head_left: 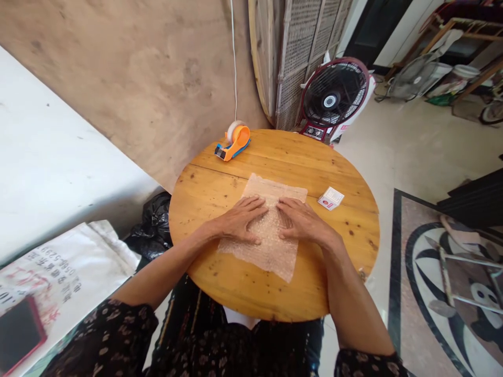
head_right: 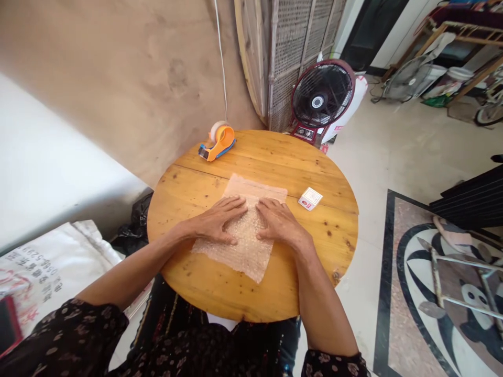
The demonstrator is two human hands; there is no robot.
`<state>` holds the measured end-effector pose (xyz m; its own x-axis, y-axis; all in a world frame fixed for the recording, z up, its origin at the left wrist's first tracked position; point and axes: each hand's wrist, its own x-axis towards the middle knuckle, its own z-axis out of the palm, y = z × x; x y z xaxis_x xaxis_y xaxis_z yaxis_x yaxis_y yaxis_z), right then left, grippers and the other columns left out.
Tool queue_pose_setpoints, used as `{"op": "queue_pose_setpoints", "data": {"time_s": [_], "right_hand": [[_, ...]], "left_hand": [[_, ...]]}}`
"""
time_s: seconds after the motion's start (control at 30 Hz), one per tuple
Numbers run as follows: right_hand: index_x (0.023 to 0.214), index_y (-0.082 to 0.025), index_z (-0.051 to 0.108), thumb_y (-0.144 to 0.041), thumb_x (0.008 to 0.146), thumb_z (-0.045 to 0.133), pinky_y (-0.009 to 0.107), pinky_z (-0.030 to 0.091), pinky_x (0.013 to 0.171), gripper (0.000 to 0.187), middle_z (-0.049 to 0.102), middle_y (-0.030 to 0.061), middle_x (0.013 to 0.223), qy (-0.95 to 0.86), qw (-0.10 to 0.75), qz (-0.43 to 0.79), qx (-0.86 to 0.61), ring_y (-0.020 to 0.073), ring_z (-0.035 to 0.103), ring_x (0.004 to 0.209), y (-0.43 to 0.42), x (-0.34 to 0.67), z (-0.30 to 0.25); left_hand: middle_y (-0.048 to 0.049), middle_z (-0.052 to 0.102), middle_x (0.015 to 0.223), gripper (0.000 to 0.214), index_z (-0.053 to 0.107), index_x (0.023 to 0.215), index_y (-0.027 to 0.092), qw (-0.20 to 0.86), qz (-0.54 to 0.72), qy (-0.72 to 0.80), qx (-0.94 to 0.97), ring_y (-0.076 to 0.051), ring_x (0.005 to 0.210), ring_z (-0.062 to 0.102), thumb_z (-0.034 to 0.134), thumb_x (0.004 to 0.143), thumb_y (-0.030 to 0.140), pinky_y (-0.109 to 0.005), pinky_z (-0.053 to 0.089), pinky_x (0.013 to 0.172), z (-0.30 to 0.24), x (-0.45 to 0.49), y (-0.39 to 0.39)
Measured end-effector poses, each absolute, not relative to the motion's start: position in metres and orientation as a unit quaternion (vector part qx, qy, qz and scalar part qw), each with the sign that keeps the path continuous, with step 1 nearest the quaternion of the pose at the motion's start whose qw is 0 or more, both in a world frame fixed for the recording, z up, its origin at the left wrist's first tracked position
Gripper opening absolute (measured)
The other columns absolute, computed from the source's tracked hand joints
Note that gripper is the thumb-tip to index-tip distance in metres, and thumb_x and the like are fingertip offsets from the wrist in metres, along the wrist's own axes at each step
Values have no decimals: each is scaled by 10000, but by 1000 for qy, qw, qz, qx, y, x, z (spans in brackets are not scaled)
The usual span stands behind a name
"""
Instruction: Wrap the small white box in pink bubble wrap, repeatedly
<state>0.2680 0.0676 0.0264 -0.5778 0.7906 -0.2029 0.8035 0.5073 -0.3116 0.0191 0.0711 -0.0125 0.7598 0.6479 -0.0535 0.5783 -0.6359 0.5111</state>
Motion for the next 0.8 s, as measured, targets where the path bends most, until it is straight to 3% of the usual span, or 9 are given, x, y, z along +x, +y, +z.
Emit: {"op": "queue_pose_setpoints", "data": {"time_s": [0.33, 0.57, 0.73, 0.8], "right_hand": [[1404, -146, 443, -337, 690, 718, 515, 273, 1122, 788, 319, 169, 1533, 863, 32, -191, 466, 332, 284, 1413, 67, 272, 28], [1408, -165, 434, -352, 693, 714, 514, 276, 1117, 791, 309, 159, 1539, 852, 46, -197, 482, 343, 282, 1411, 64, 270, 33], [1371, -168, 469, -338, 689, 714, 493, 291, 1113, 744, 349, 156, 1516, 859, 37, -180, 479, 336, 308, 1398, 64, 271, 31], [1361, -161, 476, -342, 693, 708, 487, 307, 1102, 730, 353, 164, 1511, 861, 37, -171, 478, 336, 319, 1391, 63, 271, 31]], "left_hand": [[-136, 142, 1588, 1082, 247, 1501, 213, 227, 44, 340, 911, -338, 1471, 80, 631, 646, 753, -487, -36, 1167, -13, 3, 84], [-135, 125, 1593, 985, 271, 1488, 221, 199, -23, 373, 906, -340, 1470, 81, 595, 707, 727, -557, -15, 1154, 2, -2, 81], [-133, 260, 1558, 694, 386, 1417, 239, 144, -22, 366, 919, -338, 1461, 139, 617, 802, 461, -591, 30, 1149, 22, 5, 59], [-95, 312, 1540, 592, 413, 1391, 241, 131, 9, 332, 934, -303, 1459, 166, 576, 829, 330, -539, 53, 1176, 29, 15, 51]]}}
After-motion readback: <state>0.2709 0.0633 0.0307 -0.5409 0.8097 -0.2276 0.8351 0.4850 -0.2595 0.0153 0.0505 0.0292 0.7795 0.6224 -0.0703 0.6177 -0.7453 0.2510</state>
